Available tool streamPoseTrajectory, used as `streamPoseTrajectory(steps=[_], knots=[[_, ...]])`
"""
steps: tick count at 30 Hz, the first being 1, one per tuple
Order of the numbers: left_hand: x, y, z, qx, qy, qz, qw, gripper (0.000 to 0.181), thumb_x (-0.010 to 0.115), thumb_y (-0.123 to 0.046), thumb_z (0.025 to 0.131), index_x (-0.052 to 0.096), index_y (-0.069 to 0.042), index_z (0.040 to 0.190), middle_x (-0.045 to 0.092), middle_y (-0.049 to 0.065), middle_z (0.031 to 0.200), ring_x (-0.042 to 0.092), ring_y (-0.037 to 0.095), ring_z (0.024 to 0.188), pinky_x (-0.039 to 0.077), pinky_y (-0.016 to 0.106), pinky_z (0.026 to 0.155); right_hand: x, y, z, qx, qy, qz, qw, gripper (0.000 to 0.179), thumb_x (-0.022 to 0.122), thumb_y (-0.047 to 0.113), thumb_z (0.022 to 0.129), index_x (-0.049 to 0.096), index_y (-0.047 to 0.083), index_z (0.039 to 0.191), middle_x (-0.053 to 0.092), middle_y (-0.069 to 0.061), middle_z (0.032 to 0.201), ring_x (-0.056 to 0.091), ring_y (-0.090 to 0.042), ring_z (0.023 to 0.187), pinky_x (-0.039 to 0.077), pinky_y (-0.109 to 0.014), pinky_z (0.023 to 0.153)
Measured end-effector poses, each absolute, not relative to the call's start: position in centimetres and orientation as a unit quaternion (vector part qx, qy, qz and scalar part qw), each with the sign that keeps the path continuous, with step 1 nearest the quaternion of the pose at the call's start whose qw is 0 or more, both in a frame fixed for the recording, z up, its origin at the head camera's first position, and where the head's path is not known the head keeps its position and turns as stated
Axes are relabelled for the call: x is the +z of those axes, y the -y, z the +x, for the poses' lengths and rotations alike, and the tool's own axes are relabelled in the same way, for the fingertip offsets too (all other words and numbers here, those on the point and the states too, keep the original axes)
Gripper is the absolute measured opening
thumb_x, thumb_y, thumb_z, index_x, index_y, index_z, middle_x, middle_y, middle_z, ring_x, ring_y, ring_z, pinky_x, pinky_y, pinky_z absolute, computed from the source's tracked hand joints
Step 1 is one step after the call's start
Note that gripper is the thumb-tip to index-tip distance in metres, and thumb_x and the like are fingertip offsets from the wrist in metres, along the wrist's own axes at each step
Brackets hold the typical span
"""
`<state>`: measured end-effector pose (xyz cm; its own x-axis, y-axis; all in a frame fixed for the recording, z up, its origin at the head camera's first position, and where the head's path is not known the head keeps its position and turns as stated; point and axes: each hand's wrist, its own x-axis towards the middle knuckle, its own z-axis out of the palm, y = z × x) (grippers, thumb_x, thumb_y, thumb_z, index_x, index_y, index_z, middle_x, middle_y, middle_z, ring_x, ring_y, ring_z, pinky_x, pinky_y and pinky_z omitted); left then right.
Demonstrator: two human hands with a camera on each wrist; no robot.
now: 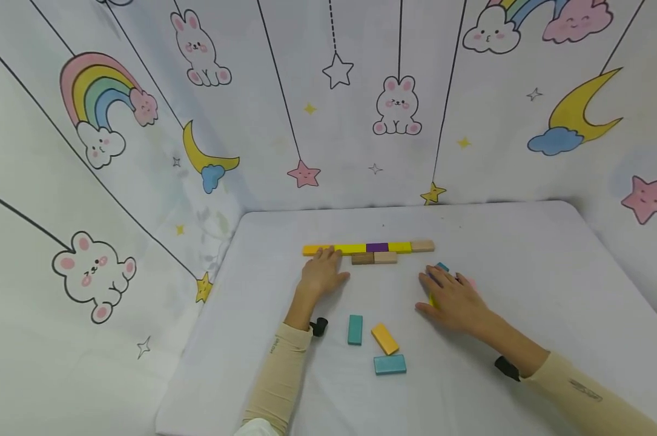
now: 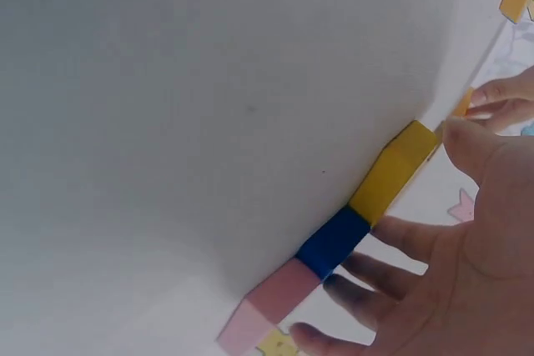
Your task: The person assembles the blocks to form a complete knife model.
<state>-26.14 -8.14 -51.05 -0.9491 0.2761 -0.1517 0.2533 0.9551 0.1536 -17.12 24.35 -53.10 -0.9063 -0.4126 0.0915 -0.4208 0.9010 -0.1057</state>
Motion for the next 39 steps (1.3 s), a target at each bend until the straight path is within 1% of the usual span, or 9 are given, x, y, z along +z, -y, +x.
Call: streamPoseTrajectory(steps=[6,11,18,23,26,30,33,35,39], knots=[[-51.0,8.1,-26.2,0.067,-0.984,0.139,0.085,0.072,0.06,-0.05,0.104,0.04,-0.013,0.161,0.029,0.011,0.17,0.026,0.036,0.157,0.034,0.055,0.122,-52.7,-25.6,-15.3,0.083,0.971,0.219,0.047,0.071,0.075,0.047,0.095,0.057,0.004,0.148,0.048,-0.023,0.157,0.044,-0.043,0.145,0.035,-0.073,0.113],[-50.9,8.3,-26.1,0.074,-0.985,0.128,0.091,0.072,0.063,-0.049,0.103,0.04,-0.013,0.161,0.029,0.01,0.171,0.024,0.035,0.158,0.033,0.055,0.123,-52.6,-25.8,-13.7,0.09,0.972,0.217,0.028,0.074,0.075,0.051,0.094,0.055,0.006,0.15,0.048,-0.02,0.157,0.043,-0.042,0.146,0.031,-0.072,0.116],[-51.0,8.6,-26.2,0.085,-0.984,0.13,0.088,0.072,0.063,-0.049,0.103,0.041,-0.013,0.161,0.03,0.011,0.17,0.025,0.036,0.157,0.033,0.056,0.122,-52.4,-25.8,-12.2,0.08,0.969,0.231,0.026,0.077,0.073,0.053,0.094,0.054,0.005,0.151,0.048,-0.017,0.159,0.042,-0.041,0.147,0.033,-0.069,0.116],[-51.1,8.4,-26.2,0.088,-0.983,0.134,0.09,0.072,0.064,-0.049,0.102,0.041,-0.013,0.16,0.03,0.012,0.17,0.024,0.036,0.157,0.033,0.056,0.123,-52.1,-25.9,-11.2,0.081,0.966,0.244,0.005,0.075,0.069,0.053,0.097,0.053,0.004,0.152,0.046,-0.018,0.16,0.041,-0.039,0.149,0.034,-0.065,0.117],[-51.1,8.3,-26.2,0.086,-0.983,0.135,0.094,0.072,0.063,-0.049,0.102,0.041,-0.013,0.161,0.029,0.011,0.17,0.024,0.035,0.158,0.032,0.056,0.123,-52.2,-25.7,-11.1,0.083,0.961,0.262,-0.002,0.071,0.066,0.047,0.102,0.049,0.003,0.154,0.044,-0.018,0.162,0.04,-0.037,0.15,0.036,-0.062,0.118],[-51.2,8.4,-26.3,0.084,-0.983,0.132,0.094,0.072,0.063,-0.049,0.102,0.041,-0.015,0.161,0.029,0.01,0.171,0.023,0.034,0.158,0.032,0.056,0.123,-52.4,-25.2,-11.4,0.09,0.952,0.291,0.009,0.061,0.063,0.033,0.105,0.048,-0.001,0.154,0.042,-0.018,0.163,0.04,-0.037,0.15,0.036,-0.061,0.118],[-51.2,8.4,-26.3,0.085,-0.983,0.132,0.094,0.072,0.063,-0.049,0.102,0.041,-0.015,0.161,0.029,0.01,0.171,0.023,0.034,0.158,0.032,0.056,0.123,-52.3,-24.8,-11.9,0.091,0.948,0.306,0.015,0.055,0.063,0.024,0.104,0.049,-0.005,0.149,0.044,-0.022,0.16,0.043,-0.039,0.148,0.038,-0.06,0.118],[-51.1,8.5,-26.3,0.086,-0.983,0.135,0.094,0.071,0.063,-0.049,0.102,0.041,-0.014,0.161,0.029,0.01,0.171,0.023,0.035,0.158,0.032,0.056,0.123,-52.2,-24.5,-12.3,0.09,0.947,0.309,0.01,0.051,0.062,0.019,0.103,0.051,-0.007,0.146,0.045,-0.023,0.159,0.045,-0.04,0.146,0.039,-0.059,0.117],[-51.1,8.6,-26.3,0.086,-0.982,0.14,0.096,0.071,0.062,-0.049,0.103,0.04,-0.014,0.161,0.028,0.011,0.171,0.022,0.035,0.158,0.032,0.056,0.123,-52.0,-24.1,-13.1,0.077,0.948,0.309,0.0,0.051,0.061,0.017,0.101,0.052,-0.008,0.145,0.047,-0.023,0.158,0.047,-0.04,0.145,0.041,-0.057,0.116]])
